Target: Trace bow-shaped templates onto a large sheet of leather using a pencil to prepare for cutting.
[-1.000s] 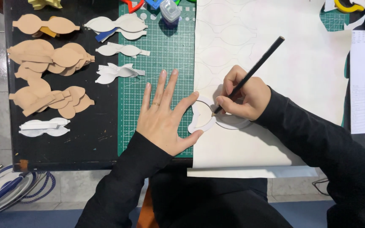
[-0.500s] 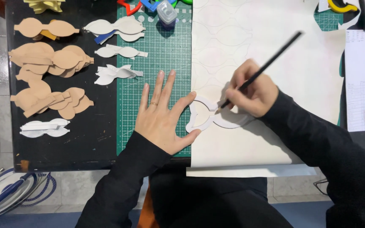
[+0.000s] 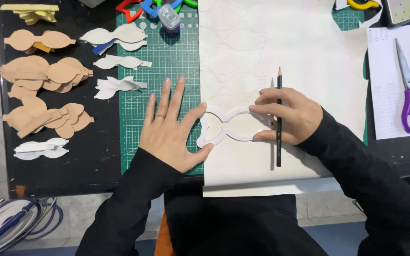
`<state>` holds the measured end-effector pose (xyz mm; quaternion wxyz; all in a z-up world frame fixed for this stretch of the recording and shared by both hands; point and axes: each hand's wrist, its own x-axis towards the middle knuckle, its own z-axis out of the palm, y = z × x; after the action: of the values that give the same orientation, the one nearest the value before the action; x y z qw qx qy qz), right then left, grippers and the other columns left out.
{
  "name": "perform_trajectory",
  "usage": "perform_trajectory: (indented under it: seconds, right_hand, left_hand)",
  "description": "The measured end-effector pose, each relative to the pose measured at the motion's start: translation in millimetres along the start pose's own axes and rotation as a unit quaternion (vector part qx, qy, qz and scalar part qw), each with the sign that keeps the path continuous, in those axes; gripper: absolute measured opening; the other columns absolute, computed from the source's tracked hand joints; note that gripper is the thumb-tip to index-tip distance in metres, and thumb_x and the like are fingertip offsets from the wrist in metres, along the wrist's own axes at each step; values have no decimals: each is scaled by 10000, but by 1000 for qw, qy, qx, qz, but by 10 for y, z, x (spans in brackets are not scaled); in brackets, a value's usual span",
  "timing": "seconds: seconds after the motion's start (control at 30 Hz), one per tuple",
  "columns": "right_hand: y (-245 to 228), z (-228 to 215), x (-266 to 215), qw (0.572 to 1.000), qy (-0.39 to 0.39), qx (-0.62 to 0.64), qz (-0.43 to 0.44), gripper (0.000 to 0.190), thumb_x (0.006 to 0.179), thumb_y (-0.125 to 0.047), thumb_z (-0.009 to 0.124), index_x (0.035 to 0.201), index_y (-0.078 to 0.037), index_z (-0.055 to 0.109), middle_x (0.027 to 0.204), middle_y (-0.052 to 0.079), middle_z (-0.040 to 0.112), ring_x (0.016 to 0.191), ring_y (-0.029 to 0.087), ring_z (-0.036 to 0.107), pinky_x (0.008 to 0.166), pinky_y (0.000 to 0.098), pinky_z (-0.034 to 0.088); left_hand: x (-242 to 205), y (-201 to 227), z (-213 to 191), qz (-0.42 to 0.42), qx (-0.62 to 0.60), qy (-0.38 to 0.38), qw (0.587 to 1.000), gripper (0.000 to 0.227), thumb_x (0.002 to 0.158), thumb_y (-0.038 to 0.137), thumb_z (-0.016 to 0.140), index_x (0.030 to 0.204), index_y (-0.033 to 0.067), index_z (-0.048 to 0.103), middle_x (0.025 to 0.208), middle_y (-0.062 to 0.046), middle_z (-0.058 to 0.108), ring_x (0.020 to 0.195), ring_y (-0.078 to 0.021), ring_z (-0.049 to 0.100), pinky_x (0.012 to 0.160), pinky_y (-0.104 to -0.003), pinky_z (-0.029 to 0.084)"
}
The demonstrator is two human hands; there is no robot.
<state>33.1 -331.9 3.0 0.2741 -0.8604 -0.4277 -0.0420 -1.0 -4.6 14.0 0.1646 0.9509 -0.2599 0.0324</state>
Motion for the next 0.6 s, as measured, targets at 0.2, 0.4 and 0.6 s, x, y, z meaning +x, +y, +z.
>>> perform_trajectory:
  seconds: [0.2,0.4,0.6]
  right_hand:
    - [-16,-31,75,999,-8,-33,-24,621,844,-496,817,1261,-64,656,1233,165,599,1185,383,659,944,480,563]
    - [-30,-38,77,999,-5,-29,-18,586,871,-498,786,1248,-70,650,1213,158,587,1155,381,664,891,476,567]
    - [-6,-71,104,999,-17,-38,-31,649,858,-558,770,1273,-79,630,1248,165,590,1092,359,672,868,467,561]
  left_hand:
    - [203,160,48,30,21,-24,999,835,796,760,652,1461,268,544,1695,-186,-9,1570,-411,8,1224,-653,123]
    - [432,299,232,66,-68,12,995,639,754,618,841,1270,279,679,1692,-155,102,1570,-428,75,1215,-699,172]
    - [443,294,259,83,-73,30,993,574,756,595,857,1214,278,715,1685,-159,138,1566,-438,97,1211,-718,189]
